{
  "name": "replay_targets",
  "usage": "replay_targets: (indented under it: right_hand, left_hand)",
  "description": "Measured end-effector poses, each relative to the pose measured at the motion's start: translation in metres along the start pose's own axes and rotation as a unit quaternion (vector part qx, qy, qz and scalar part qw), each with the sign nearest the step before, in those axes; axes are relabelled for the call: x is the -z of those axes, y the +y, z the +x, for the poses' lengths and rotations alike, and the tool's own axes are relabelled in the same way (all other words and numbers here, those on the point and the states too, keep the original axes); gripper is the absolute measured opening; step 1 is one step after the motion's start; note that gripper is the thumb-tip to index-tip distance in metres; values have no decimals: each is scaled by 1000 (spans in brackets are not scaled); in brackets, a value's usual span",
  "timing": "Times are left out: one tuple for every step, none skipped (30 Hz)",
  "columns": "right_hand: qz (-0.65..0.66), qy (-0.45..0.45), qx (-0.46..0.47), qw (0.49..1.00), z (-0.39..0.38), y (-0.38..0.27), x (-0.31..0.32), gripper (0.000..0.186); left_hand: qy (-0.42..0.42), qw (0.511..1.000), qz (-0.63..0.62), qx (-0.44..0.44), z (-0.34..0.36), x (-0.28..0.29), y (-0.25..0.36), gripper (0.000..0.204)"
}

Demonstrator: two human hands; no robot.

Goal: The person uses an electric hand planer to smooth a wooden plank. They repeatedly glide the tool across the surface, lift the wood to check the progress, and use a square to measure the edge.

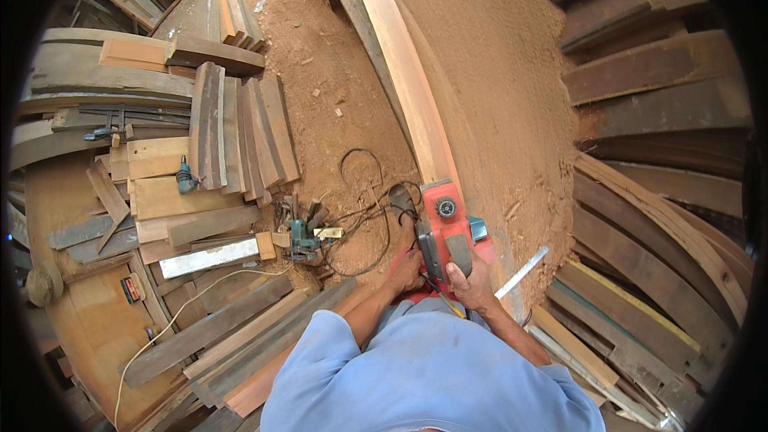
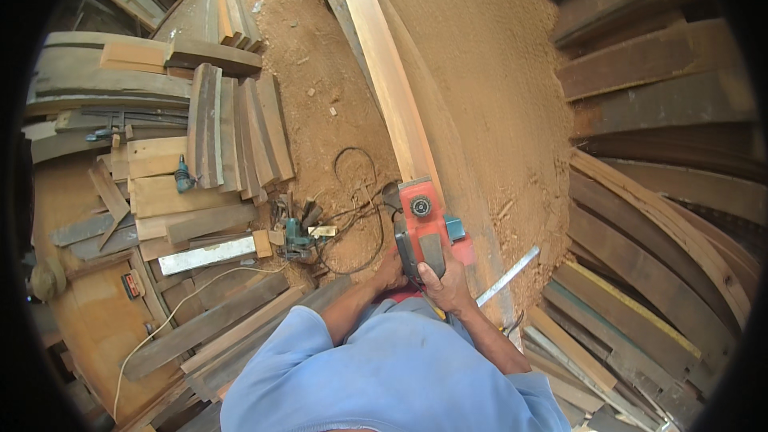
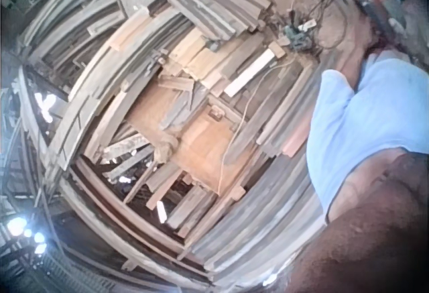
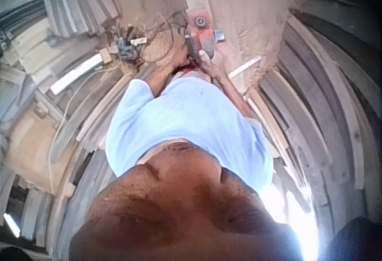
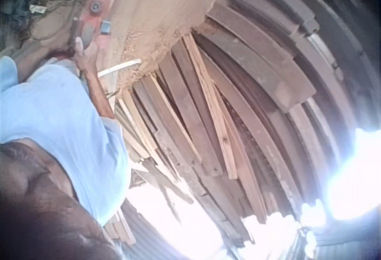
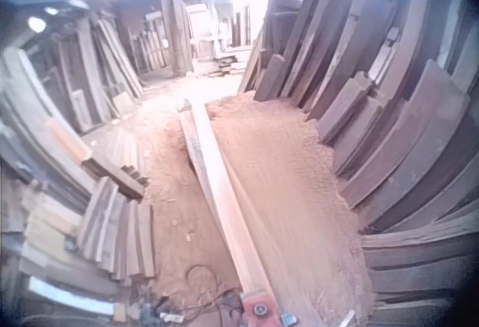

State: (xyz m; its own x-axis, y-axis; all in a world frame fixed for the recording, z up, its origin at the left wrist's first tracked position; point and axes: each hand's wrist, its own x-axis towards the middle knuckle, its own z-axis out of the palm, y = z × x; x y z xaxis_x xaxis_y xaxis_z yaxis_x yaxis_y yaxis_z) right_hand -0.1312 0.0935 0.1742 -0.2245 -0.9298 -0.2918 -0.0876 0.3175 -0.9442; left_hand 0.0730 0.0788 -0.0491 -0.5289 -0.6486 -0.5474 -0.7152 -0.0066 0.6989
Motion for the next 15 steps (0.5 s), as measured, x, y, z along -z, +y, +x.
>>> replay_targets:
  right_hand:
    - [6, 3, 2, 1000, 9, -4, -1, 47]
    - [-4, 8, 13, 1000, 26, -9, -2, 47]
    - [-14, 12, 25, 1000, 44, -14, -4, 47]
    - [-19, 16, 27, 999, 64, -19, -8, 47]
    - [-24, 19, 31, 999, 88, -25, -15, 47]
    - [-31, 23, 37, 999, 112, -32, -19, 47]
    - [-27, 9, 25, 999, 135, -41, -22, 47]
    - [-22, -5, 15, 1000, 161, -51, -27, 48]
    - [-17, -11, 5, 1000, 188, -58, -29, 51]
    - [-9, 2, 2, 1000, 217, -61, -29, 51]
    - [-10, 4, 4, 1000, 244, -67, -32, 51]
    - [-14, -1, 7, 1000, 271, -77, -36, 51]
    - [-19, -8, 9, 1000, 298, -88, -42, 51]
    - [-20, -4, 29, 999, 327, -101, -50, 53]
    - [-29, 11, 44, 999, 361, -105, -49, 47]
  left_hand:
    - [53, 998, -12, 7, 7, 9, 6, 79]
    - [109, 994, -22, 21, 17, 20, 11, 82]
    - [159, 985, -30, 57, 31, 26, 9, 85]
    - [210, 972, -41, 94, 45, 27, 2, 88]
    - [269, 950, -57, 146, 62, 23, -16, 88]
    - [297, 934, -157, 123, 80, 21, -29, 80]
    - [323, 906, -255, 96, 101, 22, -39, 72]
    - [345, 869, -349, 63, 124, 34, -42, 65]
    - [318, 848, -420, 56, 141, 55, -25, 57]
    - [278, 828, -484, 52, 148, 76, 2, 50]
    - [238, 803, -545, 52, 153, 96, 20, 43]
    - [241, 797, -551, 51, 162, 106, 29, 38]
    - [245, 791, -559, 51, 171, 109, 35, 34]
    - [250, 783, -567, 51, 184, 116, 42, 31]
    - [270, 800, -530, 78, 187, 129, 77, 27]
